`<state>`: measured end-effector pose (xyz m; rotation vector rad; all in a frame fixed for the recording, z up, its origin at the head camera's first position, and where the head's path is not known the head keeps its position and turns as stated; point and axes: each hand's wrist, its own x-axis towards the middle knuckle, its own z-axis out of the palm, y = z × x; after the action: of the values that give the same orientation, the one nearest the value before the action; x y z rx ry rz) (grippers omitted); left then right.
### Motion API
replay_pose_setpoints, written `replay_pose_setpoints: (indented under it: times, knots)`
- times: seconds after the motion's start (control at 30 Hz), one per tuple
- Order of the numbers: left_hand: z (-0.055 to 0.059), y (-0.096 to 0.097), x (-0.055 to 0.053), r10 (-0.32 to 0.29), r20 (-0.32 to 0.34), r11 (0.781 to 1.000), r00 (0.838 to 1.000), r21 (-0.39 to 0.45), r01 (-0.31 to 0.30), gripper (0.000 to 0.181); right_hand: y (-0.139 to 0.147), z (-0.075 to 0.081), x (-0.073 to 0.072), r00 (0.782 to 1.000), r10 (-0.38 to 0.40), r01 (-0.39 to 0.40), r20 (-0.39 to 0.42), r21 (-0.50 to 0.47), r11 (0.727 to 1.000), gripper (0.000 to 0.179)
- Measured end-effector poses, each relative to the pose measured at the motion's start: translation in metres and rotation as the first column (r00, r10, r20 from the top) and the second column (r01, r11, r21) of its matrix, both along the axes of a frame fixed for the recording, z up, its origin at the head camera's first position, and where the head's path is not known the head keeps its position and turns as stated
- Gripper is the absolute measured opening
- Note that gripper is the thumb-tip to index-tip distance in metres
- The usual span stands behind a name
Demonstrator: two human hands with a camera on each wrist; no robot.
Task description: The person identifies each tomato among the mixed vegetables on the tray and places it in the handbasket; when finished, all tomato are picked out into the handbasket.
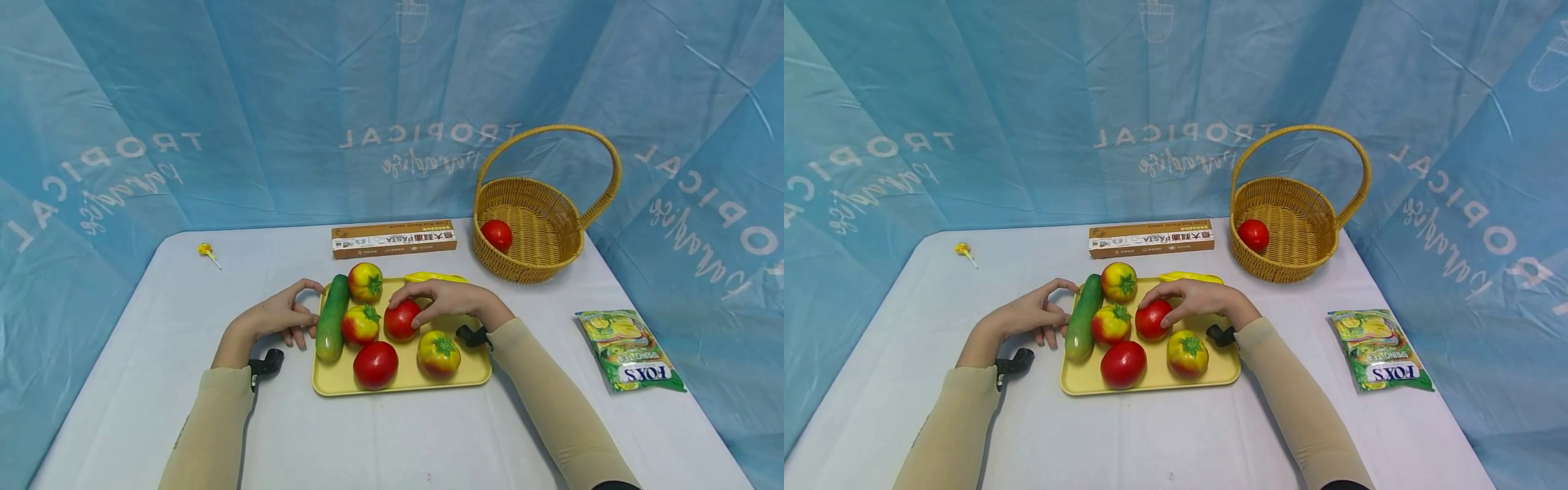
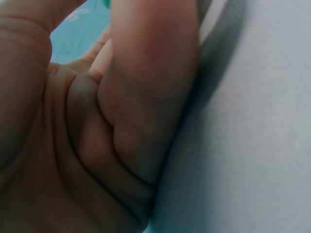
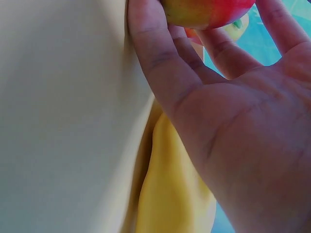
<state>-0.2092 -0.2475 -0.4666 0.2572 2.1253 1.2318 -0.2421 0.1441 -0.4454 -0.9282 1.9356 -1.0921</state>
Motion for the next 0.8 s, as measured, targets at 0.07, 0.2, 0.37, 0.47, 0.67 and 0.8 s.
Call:
replay_pose_setpoints:
  times: [0.07, 0.2, 0.37, 0.47, 0.67, 0.8]
  knots:
    - [0.000, 0.000, -0.001, 0.002, 0.002, 1.000, 1.000, -0.005, -0.002, 0.064, 0.000, 0.000, 0.000, 1.000, -0.002, 0.002, 0.006, -0.004, 1.000, 0.046]
    - [0.000, 0.002, -0.002, 0.004, 0.002, 1.000, 1.000, -0.010, -0.004, 0.062, 0.001, 0.001, -0.001, 1.000, -0.002, 0.002, 0.014, -0.007, 1.000, 0.045]
    - [0.001, 0.003, -0.003, 0.016, 0.005, 1.000, 1.000, -0.013, -0.015, 0.061, 0.003, 0.004, 0.000, 1.000, 0.002, -0.002, 0.005, -0.009, 1.000, 0.045]
    - [0.001, 0.002, -0.002, 0.008, 0.000, 1.000, 1.000, -0.012, -0.008, 0.062, 0.006, 0.008, 0.000, 1.000, -0.009, 0.009, -0.017, -0.017, 1.000, 0.044]
    - [0.001, 0.000, 0.000, 0.002, -0.005, 1.000, 1.000, -0.016, -0.002, 0.063, 0.016, 0.022, 0.000, 0.995, -0.082, 0.077, -0.063, -0.079, 0.994, 0.044]
    - [-0.001, 0.000, -0.002, 0.006, -0.003, 1.000, 1.000, -0.012, -0.006, 0.062, 0.031, 0.037, 0.000, 0.982, -0.181, 0.171, -0.054, -0.154, 0.973, 0.045]
